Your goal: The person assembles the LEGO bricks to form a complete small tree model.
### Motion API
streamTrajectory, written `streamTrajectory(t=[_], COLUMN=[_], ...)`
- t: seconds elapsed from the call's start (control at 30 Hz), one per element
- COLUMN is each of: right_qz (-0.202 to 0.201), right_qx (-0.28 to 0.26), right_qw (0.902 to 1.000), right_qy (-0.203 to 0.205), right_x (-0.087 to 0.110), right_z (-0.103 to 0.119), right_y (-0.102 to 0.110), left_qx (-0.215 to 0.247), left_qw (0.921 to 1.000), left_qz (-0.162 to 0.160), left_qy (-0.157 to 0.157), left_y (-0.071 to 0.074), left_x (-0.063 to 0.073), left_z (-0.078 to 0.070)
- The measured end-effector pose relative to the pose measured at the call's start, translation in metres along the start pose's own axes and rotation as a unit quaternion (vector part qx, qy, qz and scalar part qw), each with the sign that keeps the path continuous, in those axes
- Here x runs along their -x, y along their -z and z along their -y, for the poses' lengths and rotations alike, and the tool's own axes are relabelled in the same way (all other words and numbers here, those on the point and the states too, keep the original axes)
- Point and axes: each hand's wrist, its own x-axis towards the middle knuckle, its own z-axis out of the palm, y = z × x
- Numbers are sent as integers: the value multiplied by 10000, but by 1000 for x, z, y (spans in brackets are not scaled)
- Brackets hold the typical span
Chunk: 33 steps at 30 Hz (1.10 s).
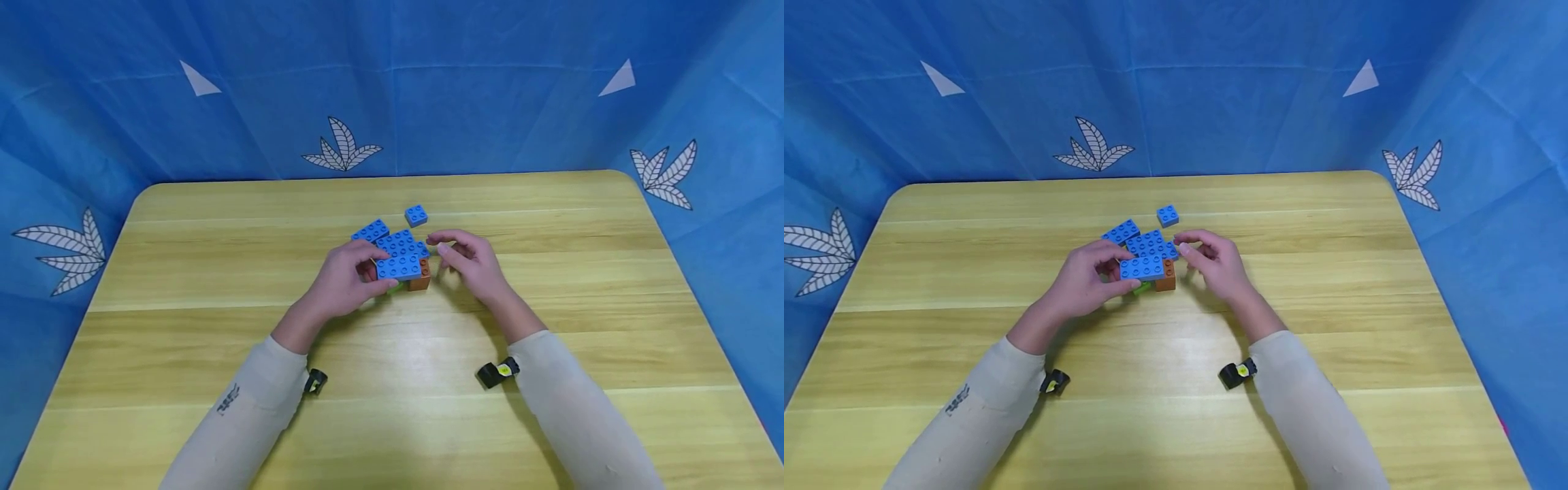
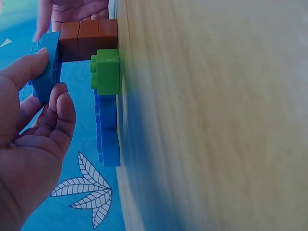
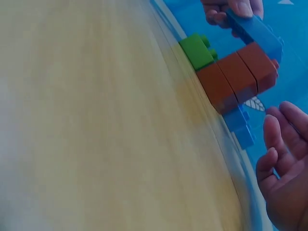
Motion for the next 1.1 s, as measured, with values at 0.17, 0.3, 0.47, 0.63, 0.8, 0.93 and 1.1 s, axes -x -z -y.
streamTrajectory(t=[0.17, 0.3, 0.47, 0.63, 0.8, 0.93, 1.1], right_qz=[-65, 191, 516, 752, 833, 804, 665], right_qx=[268, 1038, 1824, 2218, 2476, 2412, 2059], right_qw=[9991, 9927, 9799, 9702, 9630, 9642, 9731], right_qy=[-323, -581, -627, -624, -664, -748, -795], right_x=[-8, -15, -23, -27, -29, -28, -25], right_z=[-5, -8, -11, -12, -13, -13, -15], right_y=[4, 5, 5, 5, 3, 3, 5], left_qx=[35, 67, 62, 25, 63, 91, 102], left_qw=[10000, 9999, 9998, 9999, 9999, 9999, 9999], left_qz=[-10, 12, 8, -15, -33, -33, -10], left_qy=[58, 156, 164, 113, 78, 71, 119], left_y=[1, 1, 2, 2, 2, 1, 0], left_x=[0, 0, 0, 0, 0, 0, 1], left_z=[0, 0, 0, -1, -1, 0, 1])
